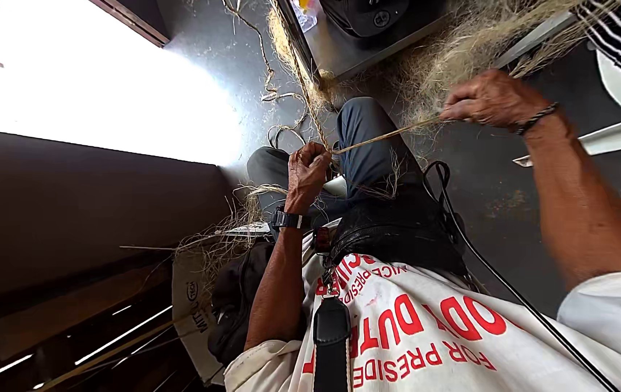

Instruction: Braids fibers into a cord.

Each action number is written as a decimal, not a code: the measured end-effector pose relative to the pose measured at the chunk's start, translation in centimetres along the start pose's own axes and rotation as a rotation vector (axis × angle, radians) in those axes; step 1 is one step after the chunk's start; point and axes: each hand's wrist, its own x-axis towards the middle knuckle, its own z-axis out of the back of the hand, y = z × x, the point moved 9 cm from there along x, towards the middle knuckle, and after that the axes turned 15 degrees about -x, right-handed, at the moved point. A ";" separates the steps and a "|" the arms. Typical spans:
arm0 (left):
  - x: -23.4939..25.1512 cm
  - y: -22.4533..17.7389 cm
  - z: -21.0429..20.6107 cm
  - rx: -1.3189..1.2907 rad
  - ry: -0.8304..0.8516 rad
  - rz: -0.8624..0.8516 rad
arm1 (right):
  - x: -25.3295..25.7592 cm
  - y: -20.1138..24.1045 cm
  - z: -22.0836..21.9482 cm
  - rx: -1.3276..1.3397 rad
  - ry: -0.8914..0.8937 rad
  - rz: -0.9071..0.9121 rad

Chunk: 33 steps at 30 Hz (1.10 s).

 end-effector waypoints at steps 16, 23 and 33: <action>4.5 5.4 -4.6 -0.172 0.114 0.219 | -19.3 -21.1 -14.3 0.161 0.353 -1.016; 4.0 4.8 -3.7 -0.018 0.250 0.212 | -23.1 -17.4 -24.0 0.312 0.467 -1.060; -3.3 -9.0 1.6 -0.201 0.131 -0.157 | -26.5 -16.9 -28.4 0.390 0.414 -1.159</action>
